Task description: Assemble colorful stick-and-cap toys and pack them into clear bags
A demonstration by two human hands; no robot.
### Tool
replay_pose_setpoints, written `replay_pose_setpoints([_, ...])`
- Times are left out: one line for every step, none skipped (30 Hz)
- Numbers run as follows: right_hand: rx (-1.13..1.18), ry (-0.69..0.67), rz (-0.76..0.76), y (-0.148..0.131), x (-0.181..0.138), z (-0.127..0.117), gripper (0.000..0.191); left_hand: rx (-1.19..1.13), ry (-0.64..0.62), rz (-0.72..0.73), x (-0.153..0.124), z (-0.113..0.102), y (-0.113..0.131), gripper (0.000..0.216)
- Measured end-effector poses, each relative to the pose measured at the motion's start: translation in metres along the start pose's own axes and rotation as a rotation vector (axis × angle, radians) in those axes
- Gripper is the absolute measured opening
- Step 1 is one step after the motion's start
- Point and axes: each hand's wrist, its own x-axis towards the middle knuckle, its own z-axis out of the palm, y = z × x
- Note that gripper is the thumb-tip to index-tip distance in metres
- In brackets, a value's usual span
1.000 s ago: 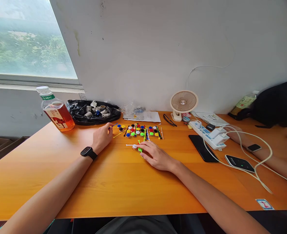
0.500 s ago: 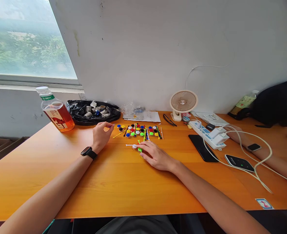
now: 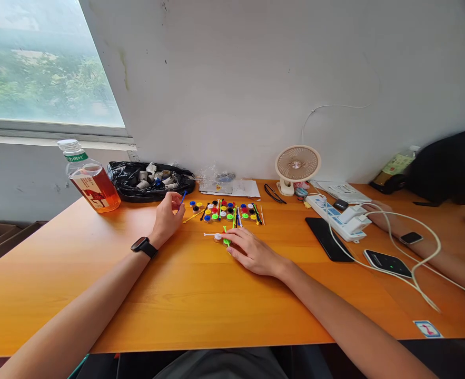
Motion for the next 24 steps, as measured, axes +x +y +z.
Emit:
replay_pose_setpoints([0.001,-0.001,0.002,-0.0003,0.0,-0.0002,0.045,0.004,-0.016,-0.004,0.0001,0.0003,-0.0007,0.022])
replay_pose_setpoints([0.002,-0.003,0.003,-0.0005,0.0001,-0.0004,0.045,0.004,-0.028,-0.007,0.0001,0.0005,-0.0012,0.021])
replay_pose_setpoints([0.004,-0.004,0.004,-0.0006,0.0001,-0.0005,0.044,0.002,-0.035,-0.011,0.0001,0.0007,-0.0017,0.019])
replay_pose_setpoints([0.005,-0.004,0.006,-0.0006,0.0,-0.0005,0.044,-0.004,-0.037,-0.015,0.0001,0.0007,-0.0021,0.018])
replay_pose_setpoints([0.006,-0.003,0.006,-0.0004,-0.0001,-0.0004,0.044,-0.011,-0.035,-0.022,0.0001,0.0006,-0.0022,0.018])
replay_pose_setpoints([0.008,-0.003,0.006,-0.0002,-0.0002,-0.0002,0.044,-0.019,-0.032,-0.029,0.0,0.0004,-0.0021,0.018])
replay_pose_setpoints([0.009,-0.005,0.006,0.0001,-0.0004,0.0,0.044,-0.027,-0.027,-0.035,0.0,0.0,-0.0017,0.017])
replay_pose_setpoints([0.01,-0.006,0.005,0.0005,-0.0006,0.0002,0.044,-0.032,-0.022,-0.038,-0.0001,-0.0004,-0.0011,0.017])
replay_pose_setpoints([0.01,-0.006,0.005,0.0008,-0.0007,0.0005,0.044,-0.032,-0.017,-0.037,-0.0002,-0.0009,-0.0003,0.017])
replay_pose_setpoints([0.009,-0.006,0.004,0.001,-0.0008,0.0006,0.044,-0.028,-0.017,-0.036,-0.0004,-0.0014,0.0006,0.016])
replay_pose_setpoints([0.008,-0.006,0.005,0.0011,-0.0008,0.0008,0.044,-0.022,-0.02,-0.034,-0.0006,-0.0018,0.0014,0.015])
replay_pose_setpoints([0.007,-0.005,0.005,0.0011,-0.0008,0.0008,0.044,-0.016,-0.026,-0.033,-0.0008,-0.0022,0.0021,0.015])
replay_pose_setpoints([0.005,-0.005,0.004,0.0011,-0.0007,0.0008,0.045,-0.013,-0.033,-0.034,-0.001,-0.0025,0.0024,0.015])
replay_pose_setpoints([0.005,-0.005,0.004,0.0009,-0.0005,0.0007,0.045,-0.012,-0.041,-0.034,-0.0012,-0.0026,0.0023,0.015])
replay_pose_setpoints([0.004,-0.006,0.003,0.0008,-0.0003,0.0006,0.045,-0.01,-0.048,-0.032,-0.0014,-0.0026,0.0019,0.015])
replay_pose_setpoints([0.003,-0.007,0.003,0.0006,-0.0001,0.0005,0.045,-0.006,-0.053,-0.03,-0.0016,-0.0024,0.0011,0.016])
replay_pose_setpoints([0.002,-0.008,0.004,0.0006,0.0,0.0005,0.045,0.0,-0.057,-0.027,-0.0018,-0.0021,0.0002,0.016])
replay_pose_setpoints([0.0,-0.008,0.004,0.0006,0.0001,0.0005,0.045,0.008,-0.061,-0.023,-0.002,-0.0018,-0.0009,0.017])
replay_pose_setpoints([-0.001,-0.008,0.005,0.0006,0.0002,0.0005,0.044,0.016,-0.063,-0.019,-0.0022,-0.0015,-0.002,0.018])
replay_pose_setpoints([-0.002,-0.008,0.005,0.0007,0.0002,0.0006,0.044,0.023,-0.064,-0.016,-0.0024,-0.0013,-0.003,0.018])
replay_pose_setpoints([-0.002,-0.006,0.004,0.0009,0.0002,0.0007,0.044,0.026,-0.065,-0.011,-0.0027,-0.0011,-0.0037,0.018])
replay_pose_setpoints([-0.001,-0.004,0.003,0.001,0.0002,0.0008,0.044,0.027,-0.063,-0.006,-0.0029,-0.001,-0.0042,0.018])
replay_pose_setpoints([0.001,-0.004,0.0,0.0011,0.0001,0.0008,0.045,0.025,-0.059,-0.004,-0.0031,-0.001,-0.0045,0.017])
replay_pose_setpoints([0.002,-0.003,-0.003,0.0012,0.0,0.0008,0.045,0.02,-0.053,-0.005,-0.0032,-0.0011,-0.0046,0.017])
